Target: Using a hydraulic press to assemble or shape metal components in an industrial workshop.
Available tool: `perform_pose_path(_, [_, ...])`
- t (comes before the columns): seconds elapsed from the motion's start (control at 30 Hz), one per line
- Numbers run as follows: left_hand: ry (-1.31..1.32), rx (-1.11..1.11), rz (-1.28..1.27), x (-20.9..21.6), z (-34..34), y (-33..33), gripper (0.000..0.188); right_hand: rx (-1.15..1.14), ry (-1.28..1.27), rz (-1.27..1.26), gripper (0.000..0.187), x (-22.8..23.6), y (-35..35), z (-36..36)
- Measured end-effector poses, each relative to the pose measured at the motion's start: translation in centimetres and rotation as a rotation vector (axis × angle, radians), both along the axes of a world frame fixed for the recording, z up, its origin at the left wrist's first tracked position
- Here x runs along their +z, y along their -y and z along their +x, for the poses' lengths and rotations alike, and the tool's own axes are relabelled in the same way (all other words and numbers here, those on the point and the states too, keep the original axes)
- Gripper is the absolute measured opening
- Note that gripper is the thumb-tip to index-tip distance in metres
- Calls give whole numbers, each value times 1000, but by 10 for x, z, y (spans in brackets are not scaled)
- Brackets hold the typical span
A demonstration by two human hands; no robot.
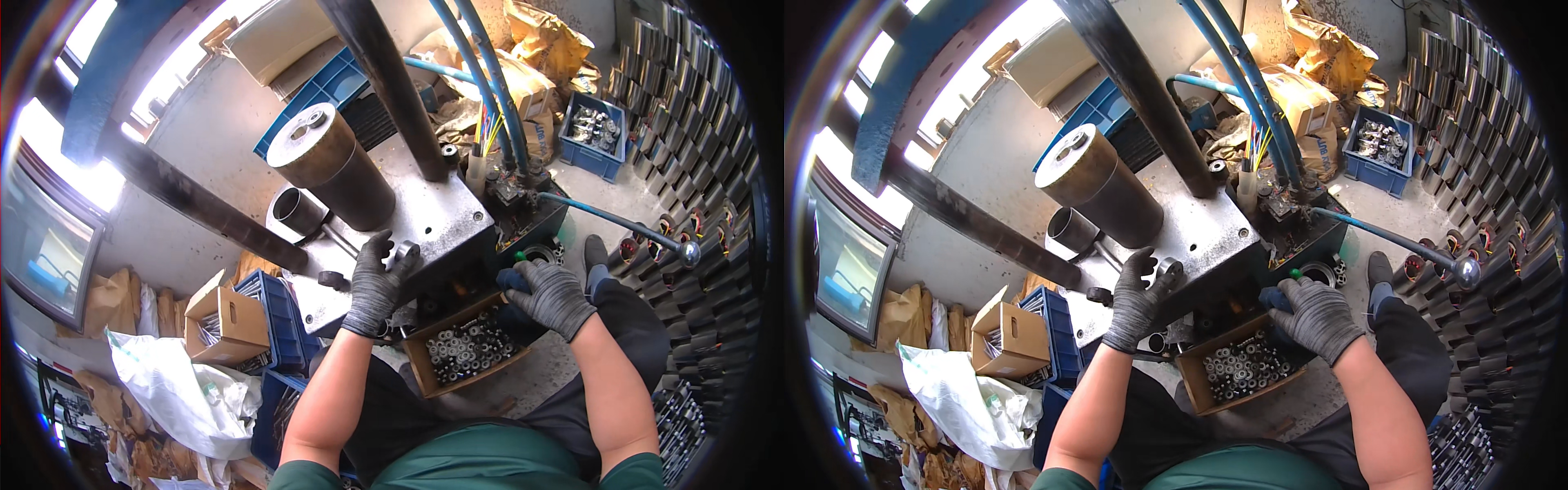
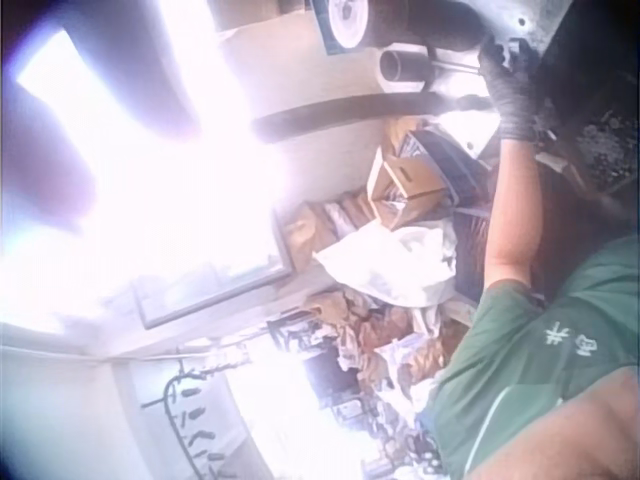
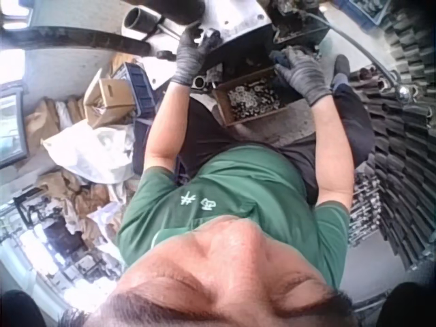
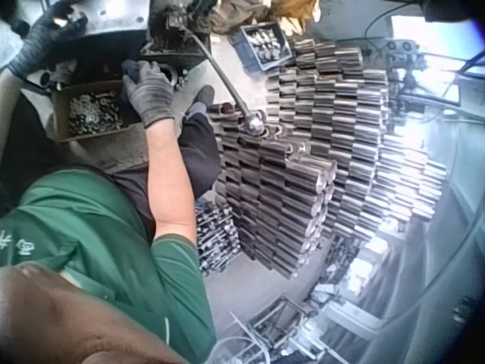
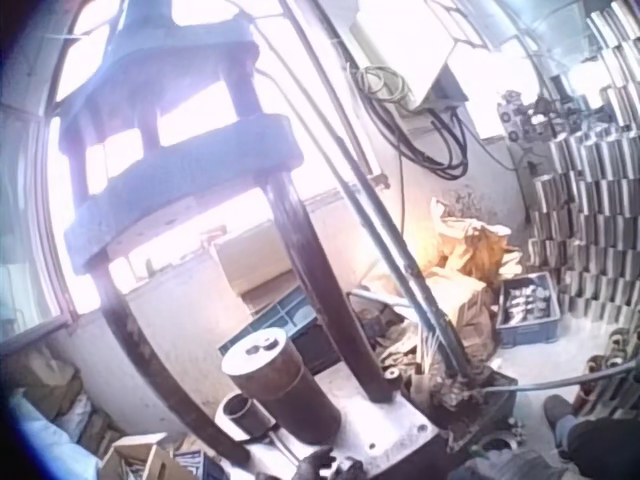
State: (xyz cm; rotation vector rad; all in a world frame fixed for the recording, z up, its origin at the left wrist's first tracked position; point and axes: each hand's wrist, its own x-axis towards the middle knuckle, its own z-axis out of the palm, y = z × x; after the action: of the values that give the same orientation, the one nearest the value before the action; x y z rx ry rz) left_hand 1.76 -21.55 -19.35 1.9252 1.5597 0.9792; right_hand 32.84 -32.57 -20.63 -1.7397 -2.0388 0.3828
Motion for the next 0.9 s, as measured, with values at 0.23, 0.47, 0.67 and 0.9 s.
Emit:
perform_pose_path(0.23, [-252,-60,105,-15,12,-11,67,6,123,-41,45,-56,-2,-9])
perform_pose_path(0.47, [87,29,-85,-24,15,-17,57,29,245,-290,46,-83,-6,-15])
perform_pose_path(0.67, [90,35,-7,-20,19,-12,55,27,272,-318,52,-91,-4,-20])
perform_pose_path(0.9, [112,7,82,7,26,4,46,36,227,-325,53,-87,-5,-19])
